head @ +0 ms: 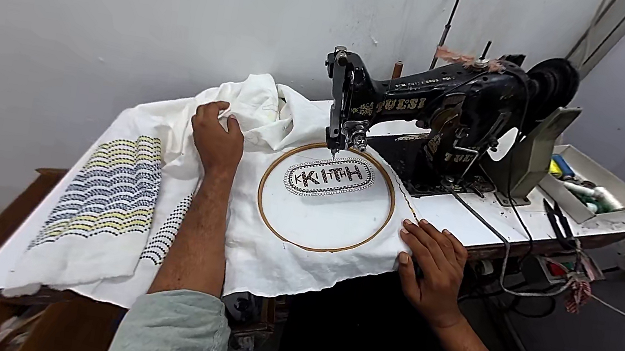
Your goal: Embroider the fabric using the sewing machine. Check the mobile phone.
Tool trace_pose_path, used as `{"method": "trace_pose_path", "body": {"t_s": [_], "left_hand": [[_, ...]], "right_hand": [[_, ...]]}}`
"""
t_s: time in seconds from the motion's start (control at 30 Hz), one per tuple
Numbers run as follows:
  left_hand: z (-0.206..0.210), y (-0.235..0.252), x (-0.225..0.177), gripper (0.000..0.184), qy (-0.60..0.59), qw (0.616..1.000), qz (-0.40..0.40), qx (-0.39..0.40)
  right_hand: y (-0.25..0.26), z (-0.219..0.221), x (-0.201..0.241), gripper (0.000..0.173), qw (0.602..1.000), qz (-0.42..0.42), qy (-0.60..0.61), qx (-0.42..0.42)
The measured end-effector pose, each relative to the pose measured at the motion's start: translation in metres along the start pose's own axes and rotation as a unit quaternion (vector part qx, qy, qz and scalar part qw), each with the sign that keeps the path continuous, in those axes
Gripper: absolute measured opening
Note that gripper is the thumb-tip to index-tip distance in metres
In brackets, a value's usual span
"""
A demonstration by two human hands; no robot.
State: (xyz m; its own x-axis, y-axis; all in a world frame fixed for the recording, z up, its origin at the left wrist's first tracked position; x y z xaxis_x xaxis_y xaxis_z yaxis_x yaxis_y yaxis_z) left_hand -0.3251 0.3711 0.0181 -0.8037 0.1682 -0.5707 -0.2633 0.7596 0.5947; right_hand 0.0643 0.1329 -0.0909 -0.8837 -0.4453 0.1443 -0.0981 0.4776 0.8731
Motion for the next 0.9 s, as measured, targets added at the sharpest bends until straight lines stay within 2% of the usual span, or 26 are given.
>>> {"method": "trace_pose_path", "body": {"t_s": [0.23,0.43,0.9], "left_hand": [[0.024,-0.007,-0.004,0.028,-0.026,0.997,0.018,0.074],[0.044,-0.010,-0.001,0.029,-0.032,0.986,0.015,0.161],[0.045,-0.013,0.006,0.029,-0.045,0.985,0.004,0.164]], "right_hand": [[0.001,0.000,-0.001,0.045,1.000,0.003,0.001,0.010],[0.002,-0.001,-0.001,0.046,1.000,0.005,-0.001,0.011],[-0.003,0.003,-0.004,0.043,1.000,0.017,0.014,-0.007]]}}
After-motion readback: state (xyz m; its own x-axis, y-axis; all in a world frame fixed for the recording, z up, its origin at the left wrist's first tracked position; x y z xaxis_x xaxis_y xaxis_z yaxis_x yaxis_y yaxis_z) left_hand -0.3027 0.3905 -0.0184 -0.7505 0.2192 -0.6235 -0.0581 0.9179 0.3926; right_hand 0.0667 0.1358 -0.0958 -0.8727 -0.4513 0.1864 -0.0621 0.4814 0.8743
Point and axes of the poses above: each hand's wrist, its own y-axis towards the middle knuckle, its own z-axis out of the palm, x = y × z, the point moved 10 cm from there along y, towards the middle knuckle, and after that the axes turned 2 degrees about -y, right-handed, at the moved point
